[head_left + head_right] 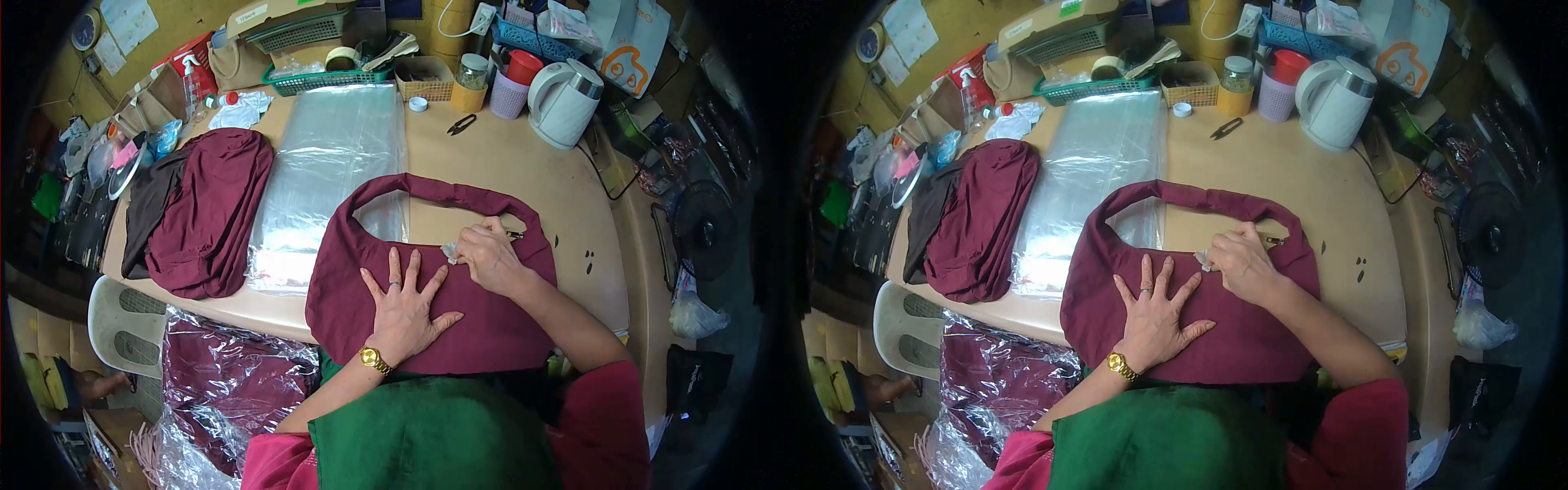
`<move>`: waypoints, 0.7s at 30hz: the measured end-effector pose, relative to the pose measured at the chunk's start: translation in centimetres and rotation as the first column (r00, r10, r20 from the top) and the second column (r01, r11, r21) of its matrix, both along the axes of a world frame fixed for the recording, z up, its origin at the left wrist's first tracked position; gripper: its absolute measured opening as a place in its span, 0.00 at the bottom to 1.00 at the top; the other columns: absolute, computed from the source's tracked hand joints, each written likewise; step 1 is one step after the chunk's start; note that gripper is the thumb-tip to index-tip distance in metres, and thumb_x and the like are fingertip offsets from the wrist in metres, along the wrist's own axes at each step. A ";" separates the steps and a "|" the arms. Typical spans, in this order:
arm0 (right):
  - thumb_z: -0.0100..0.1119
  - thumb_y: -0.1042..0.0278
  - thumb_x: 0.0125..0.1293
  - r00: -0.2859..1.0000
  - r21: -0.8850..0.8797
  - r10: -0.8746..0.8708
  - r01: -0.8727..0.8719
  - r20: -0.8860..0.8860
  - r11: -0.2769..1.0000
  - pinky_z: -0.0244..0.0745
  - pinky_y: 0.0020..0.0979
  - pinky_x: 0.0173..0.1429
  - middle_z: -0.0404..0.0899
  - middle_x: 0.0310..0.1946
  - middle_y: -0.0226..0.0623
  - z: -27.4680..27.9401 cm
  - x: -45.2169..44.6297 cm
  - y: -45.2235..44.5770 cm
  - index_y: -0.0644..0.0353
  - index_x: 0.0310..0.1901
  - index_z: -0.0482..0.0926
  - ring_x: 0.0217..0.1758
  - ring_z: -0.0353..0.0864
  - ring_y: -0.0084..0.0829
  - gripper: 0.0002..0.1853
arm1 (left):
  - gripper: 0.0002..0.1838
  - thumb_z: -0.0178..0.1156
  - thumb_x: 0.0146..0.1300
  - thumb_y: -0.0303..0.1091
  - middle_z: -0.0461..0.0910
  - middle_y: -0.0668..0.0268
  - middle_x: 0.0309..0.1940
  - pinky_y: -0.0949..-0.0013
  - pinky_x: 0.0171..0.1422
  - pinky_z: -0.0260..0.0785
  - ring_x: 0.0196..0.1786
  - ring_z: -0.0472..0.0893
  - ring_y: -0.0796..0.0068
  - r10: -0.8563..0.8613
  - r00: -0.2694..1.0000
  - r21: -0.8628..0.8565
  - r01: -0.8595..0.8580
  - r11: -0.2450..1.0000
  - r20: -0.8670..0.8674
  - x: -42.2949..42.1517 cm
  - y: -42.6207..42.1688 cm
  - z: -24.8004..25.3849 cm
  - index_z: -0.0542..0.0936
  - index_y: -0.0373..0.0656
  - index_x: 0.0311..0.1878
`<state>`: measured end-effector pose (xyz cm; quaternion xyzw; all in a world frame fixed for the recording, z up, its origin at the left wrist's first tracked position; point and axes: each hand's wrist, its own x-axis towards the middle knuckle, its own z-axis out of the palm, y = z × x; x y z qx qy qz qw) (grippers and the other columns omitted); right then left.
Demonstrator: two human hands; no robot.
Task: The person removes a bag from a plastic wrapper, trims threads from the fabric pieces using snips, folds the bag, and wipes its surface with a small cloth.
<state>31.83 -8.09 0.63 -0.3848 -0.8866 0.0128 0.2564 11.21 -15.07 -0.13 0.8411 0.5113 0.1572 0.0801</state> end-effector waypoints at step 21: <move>0.60 0.69 0.60 0.875 -0.127 -0.417 0.397 -0.246 0.909 0.78 0.42 0.41 0.85 0.31 0.51 2.9 -2.3 30.8 0.67 0.32 0.84 0.38 0.86 0.43 0.09 | 0.41 0.58 0.57 0.70 0.60 0.50 0.72 0.16 0.68 0.29 0.78 0.47 0.37 0.034 0.999 -0.074 -0.033 0.997 0.011 0.1 2.5 1.0 0.71 0.57 0.70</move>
